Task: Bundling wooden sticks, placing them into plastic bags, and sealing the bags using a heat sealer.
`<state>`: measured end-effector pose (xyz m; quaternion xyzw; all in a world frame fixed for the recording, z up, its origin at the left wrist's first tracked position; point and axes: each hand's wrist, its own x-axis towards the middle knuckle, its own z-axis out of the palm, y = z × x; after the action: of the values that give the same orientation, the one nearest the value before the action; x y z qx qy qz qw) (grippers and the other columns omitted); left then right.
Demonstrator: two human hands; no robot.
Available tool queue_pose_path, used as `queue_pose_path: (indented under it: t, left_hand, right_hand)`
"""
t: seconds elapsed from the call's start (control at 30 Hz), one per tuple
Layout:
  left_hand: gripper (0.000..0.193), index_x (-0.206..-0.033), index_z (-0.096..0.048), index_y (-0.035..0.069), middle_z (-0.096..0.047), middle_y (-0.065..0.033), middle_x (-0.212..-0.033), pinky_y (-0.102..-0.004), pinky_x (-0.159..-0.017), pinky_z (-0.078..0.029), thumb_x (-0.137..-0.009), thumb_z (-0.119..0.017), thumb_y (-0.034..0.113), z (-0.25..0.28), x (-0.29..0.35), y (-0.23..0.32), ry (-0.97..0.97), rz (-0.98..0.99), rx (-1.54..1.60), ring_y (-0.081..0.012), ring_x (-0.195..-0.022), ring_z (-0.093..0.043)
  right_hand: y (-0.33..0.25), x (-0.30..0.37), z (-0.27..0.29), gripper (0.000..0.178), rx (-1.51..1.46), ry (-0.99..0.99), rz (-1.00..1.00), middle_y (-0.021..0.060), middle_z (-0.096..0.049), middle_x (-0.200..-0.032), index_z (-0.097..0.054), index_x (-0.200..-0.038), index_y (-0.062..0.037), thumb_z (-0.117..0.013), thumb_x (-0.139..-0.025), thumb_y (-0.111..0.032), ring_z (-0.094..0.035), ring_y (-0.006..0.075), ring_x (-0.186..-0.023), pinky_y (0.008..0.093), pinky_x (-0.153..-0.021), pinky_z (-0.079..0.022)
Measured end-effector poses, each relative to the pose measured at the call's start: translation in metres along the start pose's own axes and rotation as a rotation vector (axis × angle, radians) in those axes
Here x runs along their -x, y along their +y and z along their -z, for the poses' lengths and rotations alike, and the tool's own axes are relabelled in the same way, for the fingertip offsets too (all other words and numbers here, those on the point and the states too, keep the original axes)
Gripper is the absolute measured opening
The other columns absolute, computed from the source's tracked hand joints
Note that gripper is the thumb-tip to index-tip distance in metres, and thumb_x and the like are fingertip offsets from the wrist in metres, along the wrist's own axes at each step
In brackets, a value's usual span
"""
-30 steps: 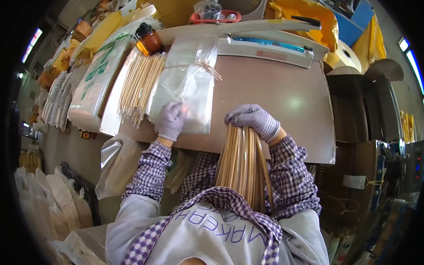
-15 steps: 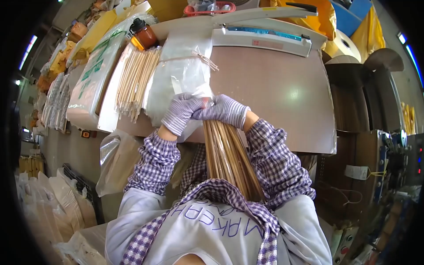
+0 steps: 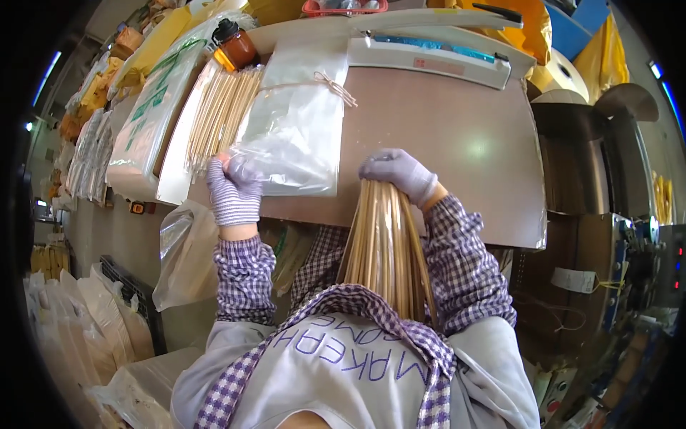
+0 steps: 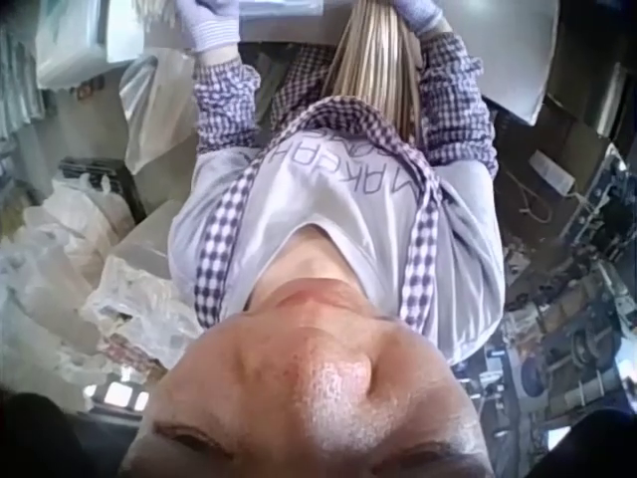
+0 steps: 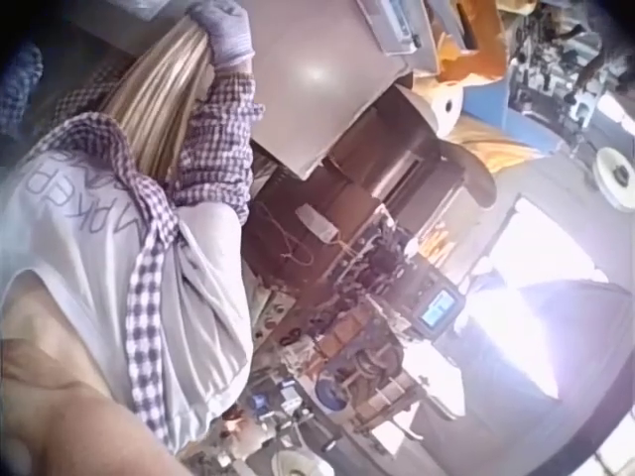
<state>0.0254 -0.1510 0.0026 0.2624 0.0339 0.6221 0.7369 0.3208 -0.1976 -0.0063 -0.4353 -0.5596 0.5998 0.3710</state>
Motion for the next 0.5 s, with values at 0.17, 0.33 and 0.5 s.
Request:
queue_pose_path:
  t: [0.17,0.33,0.5]
  left_hand:
    - [0.021,-0.084,-0.065,0.004,-0.049,0.0054,-0.053,-0.0167,-0.038,-0.034,-0.081,-0.064,0.025,-0.083,0.012,-0.051,0.304,0.255,-0.95,-0.0022,-0.042,-0.042]
    - [0.012,-0.083,-0.065,0.003,-0.063,-0.0047,-0.068,-0.0265,-0.046,-0.044,-0.075,-0.069,0.01,-0.097,0.03,-0.085,-0.452,-0.438,-1.393,-0.0131,-0.052,-0.055]
    - [0.007,-0.081,-0.066,0.006,-0.061,-0.0071,-0.064,-0.0255,-0.05,-0.045,-0.076,-0.067,0.01,-0.077,0.075,-0.086,-0.5,-0.157,-1.365,-0.0172,-0.053,-0.058]
  right_hand:
    - [-0.041,0.016,-0.021,0.016,-0.395,-0.311,0.308,0.0142,-0.058,-0.084,-0.06,-0.076,0.0014,-0.061,-0.075,-0.014,-0.055,0.024,-0.083,0.0341,-0.079,-0.044]
    - [-0.018,0.017,-0.03,0.021,-0.453,0.05,0.122,0.0052,-0.06,-0.095,-0.06,-0.097,0.0011,-0.059,-0.08,-0.011,-0.053,0.0137,-0.09,0.0264,-0.078,-0.044]
    - [0.016,0.071,-0.056,0.051,-0.259,0.267,0.214,0.0116,-0.034,-0.133,-0.034,-0.13,0.0018,-0.041,-0.09,-0.029,-0.033,0.0198,-0.121,0.0279,-0.101,-0.027]
